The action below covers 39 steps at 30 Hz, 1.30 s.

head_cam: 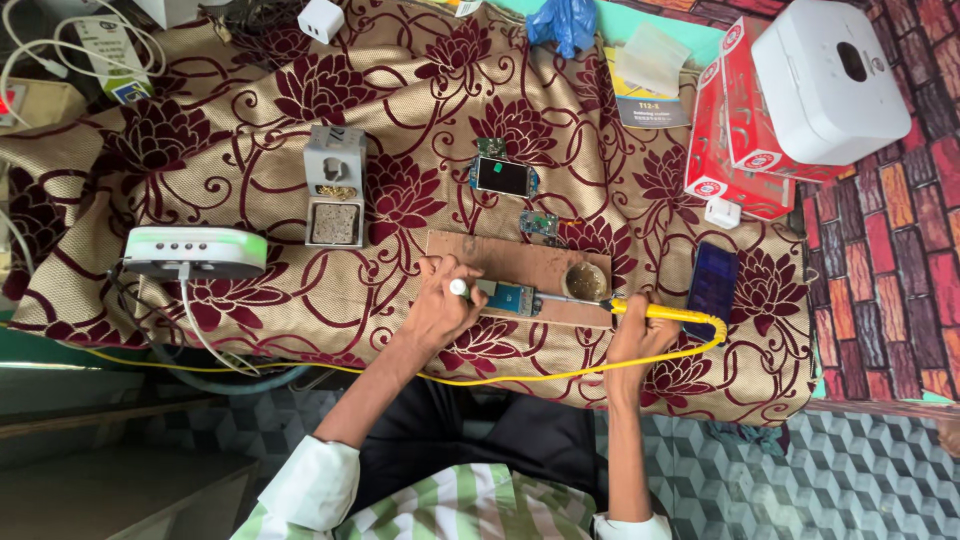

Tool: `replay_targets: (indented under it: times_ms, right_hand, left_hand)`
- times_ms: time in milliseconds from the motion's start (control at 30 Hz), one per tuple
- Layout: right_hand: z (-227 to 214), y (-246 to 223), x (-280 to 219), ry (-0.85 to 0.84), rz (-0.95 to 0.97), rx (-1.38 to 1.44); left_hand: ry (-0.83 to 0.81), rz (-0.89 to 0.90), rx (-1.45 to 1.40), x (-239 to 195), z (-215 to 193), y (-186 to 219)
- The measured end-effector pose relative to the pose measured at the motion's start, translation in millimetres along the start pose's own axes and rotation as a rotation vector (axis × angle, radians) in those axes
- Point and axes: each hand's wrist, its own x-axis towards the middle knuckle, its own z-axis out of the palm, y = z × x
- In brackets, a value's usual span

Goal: The person uses a soldering iron and solder wire to apply solder to a small blue circuit board held in a vise. The person repeatedly melts solder onto the board's surface while holding the board steady.

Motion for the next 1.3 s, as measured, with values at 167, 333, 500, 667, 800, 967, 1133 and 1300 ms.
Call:
replay_targets:
  times_ms: [167, 333, 500, 667, 800, 967, 1133, 1300]
  right_hand:
    - [-3, -1, -6, -0.028, 0.094, 0.116]
    - [-9, -1, -21, -0.069, 0.266, 0.208]
    - [-26, 11, -33, -0.185, 0.285, 0.221]
    - [-32, 29, -49, -0.272, 0.283, 0.22]
    - [-29, 37, -62, -0.231, -0.047, 0.309]
    - [-29, 38, -60, -0.1, -0.149, 0.205]
    - [-10, 54, -60, 0.037, -0.331, 0.318]
    - [10, 85, -49, 0.223, -0.079, 0.521]
  left_hand:
    - [-0.056, -0.024, 0.026, 0, -1, -1]
    - [-0.011, -0.005, 0.014, 1, -3, 1]
    - [0.002, 0.001, 0.004, 6, -8, 4]
    - [0.004, 0.092, 0.117, 11, -16, 6]
    - [-0.017, 0.078, 0.102, 8, -14, 7]
    - [0.042, 0.109, 0.066, -3, -3, 0]
    - [-0.088, 0.254, 0.292, -22, 11, -7]
    - [-0.08, 0.14, 0.278, -32, 20, -10]
